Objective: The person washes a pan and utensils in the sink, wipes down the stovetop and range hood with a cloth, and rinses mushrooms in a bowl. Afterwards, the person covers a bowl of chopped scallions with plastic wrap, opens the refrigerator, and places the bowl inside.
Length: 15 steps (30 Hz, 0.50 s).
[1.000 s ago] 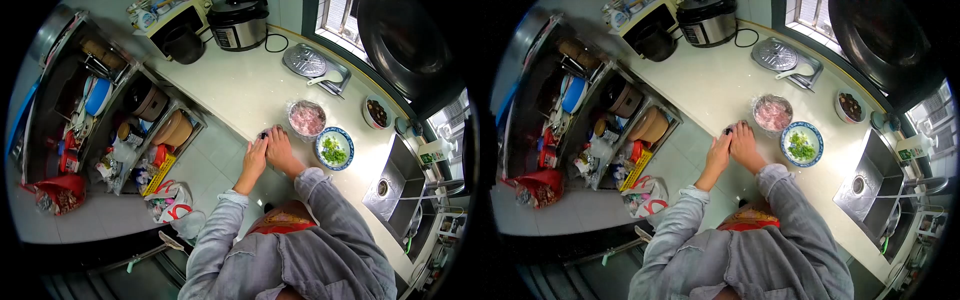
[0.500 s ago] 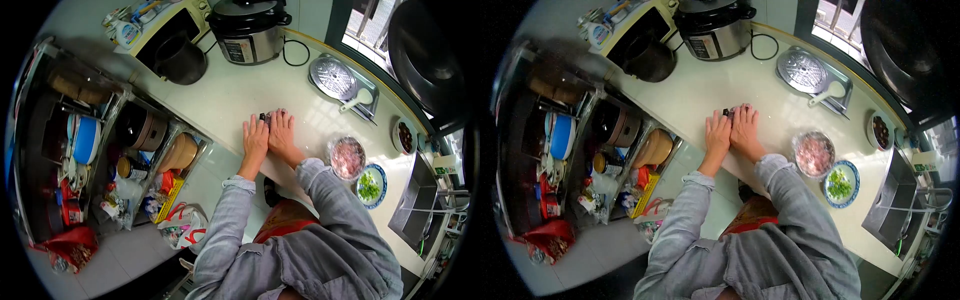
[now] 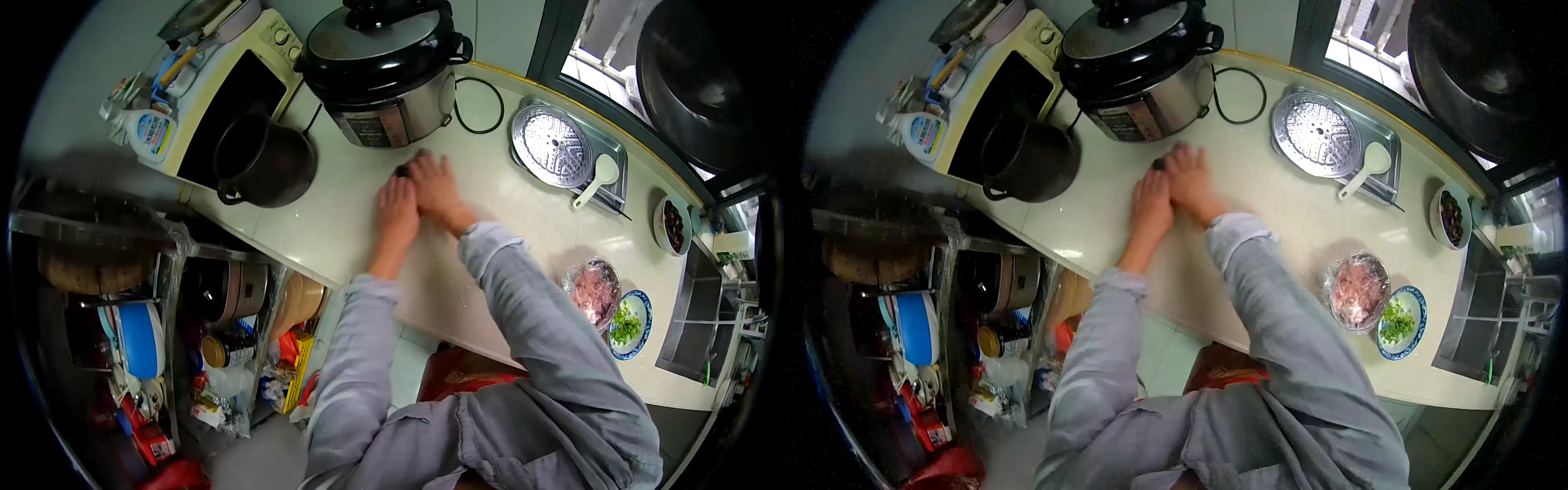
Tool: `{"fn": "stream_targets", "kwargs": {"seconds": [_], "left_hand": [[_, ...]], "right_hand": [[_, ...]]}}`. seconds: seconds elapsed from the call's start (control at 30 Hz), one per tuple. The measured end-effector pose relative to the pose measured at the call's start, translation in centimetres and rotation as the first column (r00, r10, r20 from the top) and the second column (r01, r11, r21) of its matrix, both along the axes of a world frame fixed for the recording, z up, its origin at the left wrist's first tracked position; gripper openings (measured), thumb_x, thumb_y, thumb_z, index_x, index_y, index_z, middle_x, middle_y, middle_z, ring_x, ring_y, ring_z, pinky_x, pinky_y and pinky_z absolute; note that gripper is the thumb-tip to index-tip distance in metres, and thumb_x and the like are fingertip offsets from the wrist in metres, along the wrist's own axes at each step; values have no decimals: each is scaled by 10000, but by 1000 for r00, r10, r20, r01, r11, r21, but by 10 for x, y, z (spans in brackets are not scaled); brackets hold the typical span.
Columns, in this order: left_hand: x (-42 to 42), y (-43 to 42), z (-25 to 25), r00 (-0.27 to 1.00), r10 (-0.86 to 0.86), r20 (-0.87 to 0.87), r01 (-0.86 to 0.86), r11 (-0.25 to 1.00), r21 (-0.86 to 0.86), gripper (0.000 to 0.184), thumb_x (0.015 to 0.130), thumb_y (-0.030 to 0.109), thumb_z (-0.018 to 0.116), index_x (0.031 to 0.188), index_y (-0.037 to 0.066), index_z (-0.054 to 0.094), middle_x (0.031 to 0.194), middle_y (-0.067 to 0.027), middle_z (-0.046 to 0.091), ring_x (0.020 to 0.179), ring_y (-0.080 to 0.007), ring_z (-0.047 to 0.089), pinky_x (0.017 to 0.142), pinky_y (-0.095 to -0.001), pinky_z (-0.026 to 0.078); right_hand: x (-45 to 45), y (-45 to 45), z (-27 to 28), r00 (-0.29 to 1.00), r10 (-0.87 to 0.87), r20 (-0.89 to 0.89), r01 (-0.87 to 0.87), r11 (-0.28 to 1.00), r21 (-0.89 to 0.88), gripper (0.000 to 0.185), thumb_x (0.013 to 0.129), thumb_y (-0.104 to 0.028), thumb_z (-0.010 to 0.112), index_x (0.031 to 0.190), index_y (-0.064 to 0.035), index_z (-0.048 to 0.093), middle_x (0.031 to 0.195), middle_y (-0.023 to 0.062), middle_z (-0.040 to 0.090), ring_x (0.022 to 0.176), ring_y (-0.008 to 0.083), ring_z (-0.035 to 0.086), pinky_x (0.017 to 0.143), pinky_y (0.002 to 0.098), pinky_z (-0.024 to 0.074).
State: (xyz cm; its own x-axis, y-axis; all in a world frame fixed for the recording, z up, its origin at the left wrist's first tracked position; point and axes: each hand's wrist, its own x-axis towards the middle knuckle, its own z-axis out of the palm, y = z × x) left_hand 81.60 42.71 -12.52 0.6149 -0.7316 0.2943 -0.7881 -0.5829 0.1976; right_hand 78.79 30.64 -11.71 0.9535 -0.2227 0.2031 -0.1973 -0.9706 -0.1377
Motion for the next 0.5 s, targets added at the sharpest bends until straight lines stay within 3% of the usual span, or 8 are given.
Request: {"fn": "stream_targets", "kwargs": {"seconds": [0.03, 0.1, 0.17, 0.23, 0.37, 0.43, 0.5], "left_hand": [[2, -22, 4, 999, -48, 1, 48, 998, -26, 430, 775, 63, 503, 1191, -18, 435, 1226, -179, 478, 1217, -314, 384, 1006, -491, 276], [-1, -65, 5, 990, -139, 38, 141, 989, -35, 370, 774, 86, 502, 1128, -18, 470, 1181, -163, 501, 1166, -310, 422, 968, -496, 309], [-26, -95, 5, 983, -174, 63, 183, 967, -177, 331, 783, 83, 479, 1100, -13, 490, 1130, -156, 520, 1123, -301, 448, 926, -480, 342], [-51, -96, 9, 974, -219, 62, 227, 958, -176, 267, 787, 81, 467, 1035, -6, 512, 1063, -149, 538, 1078, -302, 471, 894, -468, 360], [-110, -55, 9, 943, -328, 54, 332, 923, -193, 154, 777, 71, 471, 909, 19, 531, 909, -134, 545, 972, -304, 506, 840, -452, 383], [-139, -19, 8, 922, -384, 51, 385, 896, -221, 79, 775, 68, 479, 833, 38, 523, 853, -130, 533, 893, -298, 517, 800, -443, 393], [-173, 18, 20, 917, -386, -100, 369, 916, -156, 54, 772, 57, 489, 811, 44, 524, 838, -119, 526, 849, -293, 515, 763, -432, 395]], "right_hand": [[-3, -17, 1, 997, -67, -34, 67, 998, -8, 426, 868, -260, 406, 1240, -52, 430, 1334, 152, 383, 1294, 302, 286, 1037, 519, 199], [-20, -53, -10, 967, -135, 217, 153, 985, -73, 388, 811, -211, 468, 1156, -35, 485, 1248, 166, 454, 1234, 317, 337, 997, 517, 243], [-53, -67, 2, 968, -187, 166, 206, 972, -110, 380, 808, -200, 472, 1152, -38, 486, 1233, 174, 461, 1216, 328, 356, 981, 507, 267], [-85, -65, 6, 959, -232, 160, 251, 961, -113, 376, 803, -191, 475, 1146, -39, 487, 1213, 180, 470, 1188, 339, 380, 964, 498, 290], [-153, -19, 5, 941, -277, 193, 290, 956, -41, 379, 777, -169, 487, 1128, -28, 490, 1159, 193, 492, 1125, 353, 427, 944, 483, 322], [-188, 15, 1, 917, -261, 301, 264, 964, 31, 364, 753, -156, 508, 1089, -18, 507, 1125, 199, 512, 1108, 350, 446, 940, 481, 334], [-225, 46, -9, 913, -270, 306, 239, 962, 134, 399, 729, -128, 556, 1110, -18, 513, 1132, 188, 538, 1124, 339, 461, 969, 485, 329]]}}
